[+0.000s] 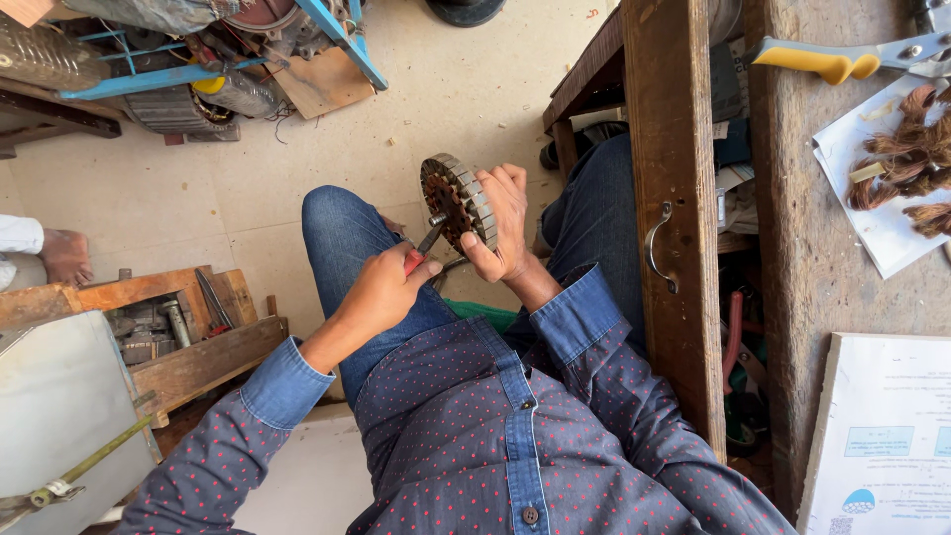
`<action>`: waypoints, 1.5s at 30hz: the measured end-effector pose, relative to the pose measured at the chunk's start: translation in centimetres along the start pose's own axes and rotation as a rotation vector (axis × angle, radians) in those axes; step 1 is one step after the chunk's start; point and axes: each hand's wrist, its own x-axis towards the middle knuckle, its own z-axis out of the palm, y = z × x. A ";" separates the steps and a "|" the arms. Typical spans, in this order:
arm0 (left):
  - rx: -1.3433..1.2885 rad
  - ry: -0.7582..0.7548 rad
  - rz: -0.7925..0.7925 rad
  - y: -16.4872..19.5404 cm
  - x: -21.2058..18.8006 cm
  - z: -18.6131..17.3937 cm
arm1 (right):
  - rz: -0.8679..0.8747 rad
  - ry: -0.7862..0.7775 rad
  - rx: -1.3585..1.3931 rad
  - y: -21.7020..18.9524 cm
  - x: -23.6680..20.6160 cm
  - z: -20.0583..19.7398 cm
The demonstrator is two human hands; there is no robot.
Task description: The person uses pliers to pull copper wire coils out of the slots of a motor stator. They rotate the stator to access different slots and continue removing the windings throughout the clip.
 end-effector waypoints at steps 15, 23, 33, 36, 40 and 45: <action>-0.548 -0.178 0.193 3.1 -1.2 -3.2 | 0.846 0.359 1.312 4.0 -4.5 3.6; -0.437 -0.097 -0.136 1.3 -4.1 -4.4 | 0.847 0.403 1.355 5.0 -3.3 3.0; 0.096 -0.063 -0.269 -2.8 -5.5 -4.2 | 0.779 0.283 1.374 4.1 -2.2 1.7; -0.452 -0.240 -0.019 -3.2 -5.8 -3.9 | 0.805 0.294 1.365 4.5 -2.4 1.7; -0.766 -0.419 0.172 -2.1 -5.3 -3.2 | 0.806 0.355 1.347 4.7 -2.8 1.9; -0.673 -0.452 0.103 0.8 -4.9 -3.6 | 0.743 0.369 1.326 4.9 -3.1 2.2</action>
